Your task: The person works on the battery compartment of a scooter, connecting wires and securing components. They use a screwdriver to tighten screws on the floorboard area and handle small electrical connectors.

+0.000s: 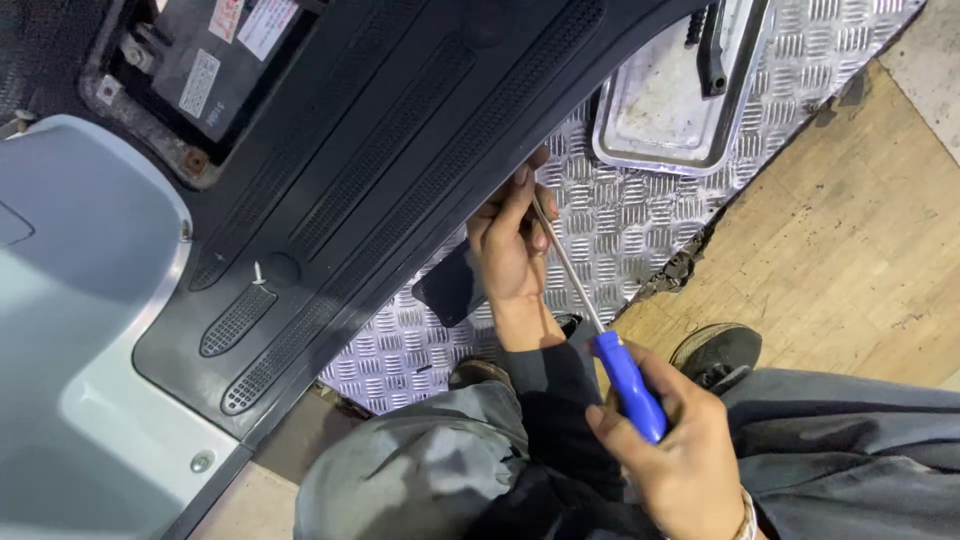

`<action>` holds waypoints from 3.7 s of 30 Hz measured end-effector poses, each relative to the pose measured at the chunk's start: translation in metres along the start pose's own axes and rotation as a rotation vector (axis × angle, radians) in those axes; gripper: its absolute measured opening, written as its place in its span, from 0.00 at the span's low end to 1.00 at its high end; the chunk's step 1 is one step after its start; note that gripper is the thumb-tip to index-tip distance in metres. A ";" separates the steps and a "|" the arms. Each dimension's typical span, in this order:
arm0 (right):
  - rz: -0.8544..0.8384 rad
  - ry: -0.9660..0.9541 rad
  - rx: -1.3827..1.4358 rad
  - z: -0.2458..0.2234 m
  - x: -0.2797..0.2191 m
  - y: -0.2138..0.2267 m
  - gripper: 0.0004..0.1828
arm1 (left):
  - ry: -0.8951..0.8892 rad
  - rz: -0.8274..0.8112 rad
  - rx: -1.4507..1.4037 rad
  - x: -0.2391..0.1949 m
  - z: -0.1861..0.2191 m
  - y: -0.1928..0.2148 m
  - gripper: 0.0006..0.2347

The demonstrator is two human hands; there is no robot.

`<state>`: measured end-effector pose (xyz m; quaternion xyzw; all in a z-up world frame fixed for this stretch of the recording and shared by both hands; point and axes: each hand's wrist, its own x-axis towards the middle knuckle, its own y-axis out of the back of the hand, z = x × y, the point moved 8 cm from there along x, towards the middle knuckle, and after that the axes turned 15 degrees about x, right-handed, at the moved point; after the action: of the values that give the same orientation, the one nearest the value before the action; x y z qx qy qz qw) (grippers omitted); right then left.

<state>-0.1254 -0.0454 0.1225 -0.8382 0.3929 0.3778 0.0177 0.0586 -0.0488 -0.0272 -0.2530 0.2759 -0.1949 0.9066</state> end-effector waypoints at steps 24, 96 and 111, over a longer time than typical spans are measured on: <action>-0.074 0.528 -1.109 -0.051 -0.002 -0.015 0.40 | 0.030 0.067 0.133 -0.002 0.001 -0.003 0.11; -0.403 -0.284 0.848 -0.020 0.012 -0.007 0.07 | 0.380 0.135 0.276 -0.155 0.055 -0.073 0.16; -0.444 -0.119 -0.049 -0.046 0.015 0.010 0.18 | 0.330 0.004 -0.034 -0.150 0.041 -0.077 0.08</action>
<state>-0.0972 -0.0770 0.1481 -0.8806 0.1878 0.4227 0.1031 -0.0496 -0.0222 0.1062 -0.2322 0.4248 -0.2272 0.8450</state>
